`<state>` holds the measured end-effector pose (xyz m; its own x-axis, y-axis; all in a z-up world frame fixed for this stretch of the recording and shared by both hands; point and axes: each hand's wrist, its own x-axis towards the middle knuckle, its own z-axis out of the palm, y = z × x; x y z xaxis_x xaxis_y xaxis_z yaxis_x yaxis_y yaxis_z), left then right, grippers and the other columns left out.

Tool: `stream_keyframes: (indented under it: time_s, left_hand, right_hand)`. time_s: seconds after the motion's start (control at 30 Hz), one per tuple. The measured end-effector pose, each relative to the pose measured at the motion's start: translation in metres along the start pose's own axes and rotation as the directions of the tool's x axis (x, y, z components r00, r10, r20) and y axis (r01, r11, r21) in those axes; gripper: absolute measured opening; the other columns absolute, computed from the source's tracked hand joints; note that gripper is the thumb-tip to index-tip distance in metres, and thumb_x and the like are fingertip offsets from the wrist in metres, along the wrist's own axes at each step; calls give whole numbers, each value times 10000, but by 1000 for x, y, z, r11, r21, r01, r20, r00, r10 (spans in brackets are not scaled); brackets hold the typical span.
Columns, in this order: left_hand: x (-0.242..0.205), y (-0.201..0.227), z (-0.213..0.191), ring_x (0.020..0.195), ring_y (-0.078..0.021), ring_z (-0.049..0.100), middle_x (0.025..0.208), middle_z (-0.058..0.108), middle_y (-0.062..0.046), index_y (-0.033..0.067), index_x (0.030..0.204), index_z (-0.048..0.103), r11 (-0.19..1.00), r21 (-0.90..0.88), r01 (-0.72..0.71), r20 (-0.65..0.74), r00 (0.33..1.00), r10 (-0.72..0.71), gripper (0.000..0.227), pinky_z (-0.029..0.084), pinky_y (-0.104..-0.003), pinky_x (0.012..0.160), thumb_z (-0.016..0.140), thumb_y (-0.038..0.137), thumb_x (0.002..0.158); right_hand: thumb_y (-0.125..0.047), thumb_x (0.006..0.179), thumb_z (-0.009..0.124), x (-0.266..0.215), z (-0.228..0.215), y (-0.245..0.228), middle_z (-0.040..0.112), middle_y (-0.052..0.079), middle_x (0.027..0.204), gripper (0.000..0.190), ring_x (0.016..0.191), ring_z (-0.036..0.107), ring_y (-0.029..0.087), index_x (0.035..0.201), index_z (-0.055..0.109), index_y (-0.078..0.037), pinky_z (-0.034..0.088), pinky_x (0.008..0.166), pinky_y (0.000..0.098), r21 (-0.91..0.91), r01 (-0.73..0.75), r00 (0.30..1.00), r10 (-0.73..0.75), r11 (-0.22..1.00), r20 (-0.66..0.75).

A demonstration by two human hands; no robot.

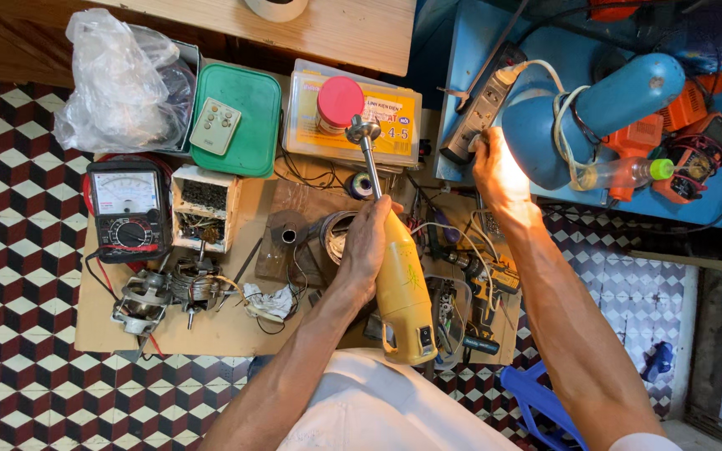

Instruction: The person holds a yellow immersion blender and repeatedly presses its power switch while manipulating the cord and plug. They plug the device into a wall socket, then unplug it, and continue to handle the cord and switch throughout the clip.

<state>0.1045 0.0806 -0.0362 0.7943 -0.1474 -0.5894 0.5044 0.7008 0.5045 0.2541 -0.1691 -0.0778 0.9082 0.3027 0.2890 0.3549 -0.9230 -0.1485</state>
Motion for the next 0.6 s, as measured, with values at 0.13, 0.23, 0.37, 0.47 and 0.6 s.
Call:
stream_keyframes:
  time_s: [0.13,0.23,0.37,0.47,0.6]
  left_hand:
    - [0,-2,-5,604,-195,637,757,624,-91,88,1101,570,999,24,-24,38,999,23,365,548,-354,537,504,435,1013]
    - [1,2,0,617,-209,650,763,630,-102,80,1107,577,1000,-4,-13,62,998,13,367,554,-361,548,520,427,1003]
    - [-1,1,-4,610,-233,658,747,636,-131,88,1081,568,999,-27,-32,73,997,34,367,558,-380,539,518,437,979]
    - [-2,2,-14,627,-219,671,754,631,-100,82,1073,577,989,124,-82,-36,996,87,404,584,-384,558,509,468,975]
    - [-3,4,-19,641,-206,672,774,631,-97,41,1072,603,966,138,-219,-32,974,226,438,573,-361,574,507,466,1027]
  right_hand:
    - [-170,1068,625,3,1,13,619,140,907,110,800,616,320,1101,609,-66,512,715,440,-24,49,999,-49,999,18]
    - [-187,1074,622,16,-9,8,586,131,906,194,854,619,282,1147,617,-7,530,756,396,-725,443,881,-406,527,243]
    - [-148,1048,625,-3,-42,-40,620,232,1028,277,948,615,396,1246,570,38,510,842,481,-101,103,994,-105,990,-11]
    - [-148,1118,572,-61,-92,-94,633,259,1239,371,1140,622,401,1427,526,53,505,989,471,109,-67,991,79,992,-107]
    - [-396,1056,427,-157,-135,-177,689,168,1269,545,1169,650,247,1375,605,9,498,1028,388,635,-708,704,381,309,599]
